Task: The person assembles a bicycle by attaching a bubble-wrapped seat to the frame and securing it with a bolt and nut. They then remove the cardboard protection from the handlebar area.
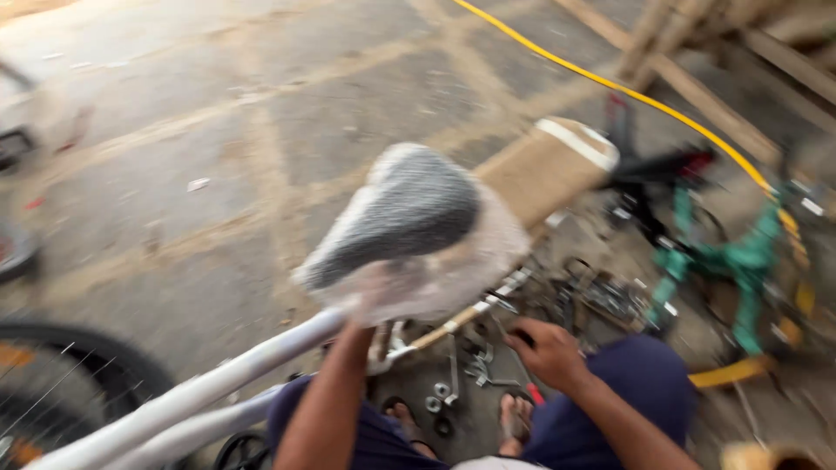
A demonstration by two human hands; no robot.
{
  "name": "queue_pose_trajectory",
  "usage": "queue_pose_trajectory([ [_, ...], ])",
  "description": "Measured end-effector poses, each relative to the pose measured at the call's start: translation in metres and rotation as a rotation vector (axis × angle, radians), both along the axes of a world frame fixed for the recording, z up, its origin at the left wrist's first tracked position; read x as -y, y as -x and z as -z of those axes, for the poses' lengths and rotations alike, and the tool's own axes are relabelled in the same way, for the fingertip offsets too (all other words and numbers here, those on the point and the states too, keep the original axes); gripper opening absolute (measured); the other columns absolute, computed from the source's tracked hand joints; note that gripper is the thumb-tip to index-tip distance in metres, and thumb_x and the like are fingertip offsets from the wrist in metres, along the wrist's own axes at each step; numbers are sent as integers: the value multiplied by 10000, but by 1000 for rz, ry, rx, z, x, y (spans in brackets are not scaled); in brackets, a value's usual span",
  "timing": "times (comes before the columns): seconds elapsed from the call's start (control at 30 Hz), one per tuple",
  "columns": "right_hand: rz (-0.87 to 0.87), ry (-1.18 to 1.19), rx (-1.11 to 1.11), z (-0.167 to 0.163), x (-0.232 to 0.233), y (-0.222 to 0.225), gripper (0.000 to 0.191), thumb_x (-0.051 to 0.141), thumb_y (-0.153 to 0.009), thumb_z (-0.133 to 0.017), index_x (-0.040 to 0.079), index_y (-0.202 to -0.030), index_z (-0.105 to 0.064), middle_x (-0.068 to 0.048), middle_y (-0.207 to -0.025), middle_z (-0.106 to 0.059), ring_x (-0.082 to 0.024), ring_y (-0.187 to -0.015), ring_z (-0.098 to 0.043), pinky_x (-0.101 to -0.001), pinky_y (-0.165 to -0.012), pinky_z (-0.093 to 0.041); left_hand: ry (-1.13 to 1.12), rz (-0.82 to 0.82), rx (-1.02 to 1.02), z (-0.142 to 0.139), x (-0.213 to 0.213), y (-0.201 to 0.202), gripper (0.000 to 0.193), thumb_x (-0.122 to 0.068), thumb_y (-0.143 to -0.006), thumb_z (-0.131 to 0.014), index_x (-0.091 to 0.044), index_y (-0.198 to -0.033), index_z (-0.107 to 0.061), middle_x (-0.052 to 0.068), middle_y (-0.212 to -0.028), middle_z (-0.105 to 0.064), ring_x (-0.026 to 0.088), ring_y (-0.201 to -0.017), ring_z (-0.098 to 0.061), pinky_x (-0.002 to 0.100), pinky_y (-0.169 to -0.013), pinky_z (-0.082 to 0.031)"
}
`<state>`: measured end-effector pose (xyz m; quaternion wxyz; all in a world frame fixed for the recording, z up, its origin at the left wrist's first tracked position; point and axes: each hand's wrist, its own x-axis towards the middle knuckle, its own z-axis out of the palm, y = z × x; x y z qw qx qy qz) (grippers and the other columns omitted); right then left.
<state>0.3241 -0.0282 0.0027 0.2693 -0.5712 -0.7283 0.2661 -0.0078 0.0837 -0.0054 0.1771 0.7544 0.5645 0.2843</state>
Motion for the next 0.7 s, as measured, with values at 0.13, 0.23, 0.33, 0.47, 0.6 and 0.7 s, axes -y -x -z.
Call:
queue_pose_trajectory([
  [0.13,-14,48,18,15,1,-24,247,333,-860,-734,108,-963,-731,-117,-902,-752,-331,-856,-718,-438,-736,-554,45,-9,-66,-11,14,-2,366,-364,-919,-664,-164,-1221,-724,104,-1239,-720,305,-1164,-640,431,-974,-475],
  [0.23,17,-5,51,34,2,-32,269,359,-862,-734,107,-955,-718,-117,-913,-741,-353,-865,-699,-464,-741,-547,78,7,-125,-22,18,1,360,-359,-917,-667,-160,-1211,-726,106,-1227,-723,309,-1149,-644,432,-957,-481],
  [0.33,46,43,126,58,8,-39,307,396,-860,-727,108,-963,-703,-118,-920,-729,-366,-882,-686,-486,-746,-539,85,14,-204,-33,26,14,353,-354,-916,-670,-155,-1201,-729,109,-1215,-725,312,-1133,-649,434,-940,-488],
  [0.47,-13,125,214,81,10,-46,347,435,-874,-716,104,-971,-684,-124,-935,-713,-372,-906,-677,-493,-749,-537,44,-10,-367,-45,48,48,344,-348,-913,-675,-149,-1188,-732,112,-1199,-728,316,-1112,-655,437,-918,-497],
  [0.6,-77,284,278,87,7,-41,356,433,-868,-713,104,-1003,-684,-104,-954,-734,-341,-939,-695,-482,-788,-541,39,-35,-468,-48,66,66,335,-342,-911,-679,-143,-1174,-735,115,-1183,-732,320,-1091,-660,439,-896,-506],
  [0.7,-138,314,313,87,7,-36,380,420,-853,-717,107,-1065,-675,-102,-987,-740,-334,-964,-698,-474,-810,-543,26,-42,-493,-44,71,64,329,-337,-909,-682,-138,-1164,-738,117,-1171,-734,324,-1076,-665,441,-879,-512],
])
